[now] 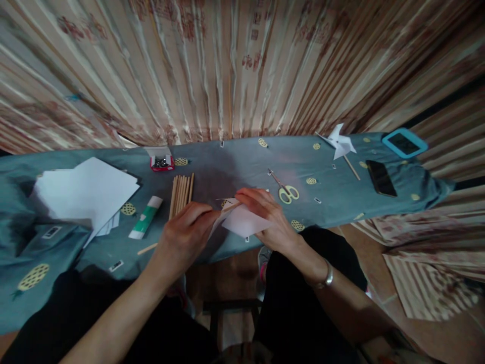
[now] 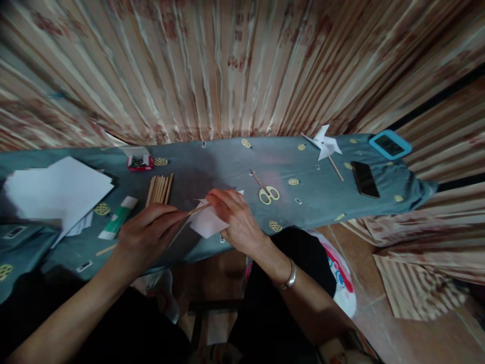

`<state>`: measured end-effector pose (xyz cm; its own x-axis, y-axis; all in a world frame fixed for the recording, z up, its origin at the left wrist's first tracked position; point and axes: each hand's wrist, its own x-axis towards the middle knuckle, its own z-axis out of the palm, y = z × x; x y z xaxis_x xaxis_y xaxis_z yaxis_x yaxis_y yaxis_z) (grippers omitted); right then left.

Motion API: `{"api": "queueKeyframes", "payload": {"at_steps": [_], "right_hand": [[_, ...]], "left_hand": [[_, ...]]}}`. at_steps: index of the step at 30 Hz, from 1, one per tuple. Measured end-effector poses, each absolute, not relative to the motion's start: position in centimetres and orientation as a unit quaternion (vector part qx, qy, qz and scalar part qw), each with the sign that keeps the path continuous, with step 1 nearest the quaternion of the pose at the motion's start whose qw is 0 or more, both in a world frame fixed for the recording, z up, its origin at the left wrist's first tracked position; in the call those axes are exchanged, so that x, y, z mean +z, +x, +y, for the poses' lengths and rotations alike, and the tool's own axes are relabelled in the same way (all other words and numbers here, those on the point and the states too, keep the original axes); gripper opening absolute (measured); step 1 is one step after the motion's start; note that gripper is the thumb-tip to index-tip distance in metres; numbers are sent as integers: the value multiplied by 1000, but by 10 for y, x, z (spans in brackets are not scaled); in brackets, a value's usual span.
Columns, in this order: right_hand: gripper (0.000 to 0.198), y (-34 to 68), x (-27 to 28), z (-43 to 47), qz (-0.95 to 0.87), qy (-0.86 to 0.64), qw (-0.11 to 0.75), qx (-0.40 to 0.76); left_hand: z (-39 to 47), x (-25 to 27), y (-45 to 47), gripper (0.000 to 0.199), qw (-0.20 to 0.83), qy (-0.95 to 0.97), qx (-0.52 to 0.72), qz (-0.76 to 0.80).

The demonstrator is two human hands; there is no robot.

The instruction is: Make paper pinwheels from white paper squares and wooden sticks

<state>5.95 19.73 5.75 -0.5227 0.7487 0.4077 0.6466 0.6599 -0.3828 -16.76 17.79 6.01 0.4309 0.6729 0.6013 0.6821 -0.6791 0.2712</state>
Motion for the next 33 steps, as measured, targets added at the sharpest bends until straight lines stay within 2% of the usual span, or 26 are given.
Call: {"api": "queueKeyframes", "payload": {"at_steps": [10, 16, 20, 22, 26, 33], "right_hand": [[46, 57, 55, 201, -866, -417, 268, 68], [44, 56, 53, 205, -867, -412, 276, 48], [44, 53, 55, 204, -861, -419, 284, 44], [44, 50, 56, 203, -860, -420, 285, 48], [41, 40, 55, 199, -851, -423, 308, 52], [31, 31, 49, 199, -849, -405, 339, 6]], "left_hand": [[186, 62, -165, 16, -8, -852, -340, -398], [183, 71, -162, 38, -53, -865, -315, -386], [183, 69, -159, 62, -31, -869, -297, -395], [185, 67, -158, 58, -7, -864, -297, -406], [190, 63, -158, 30, 40, -865, -305, -396], [192, 64, -164, 25, 65, -864, -311, -390]]}}
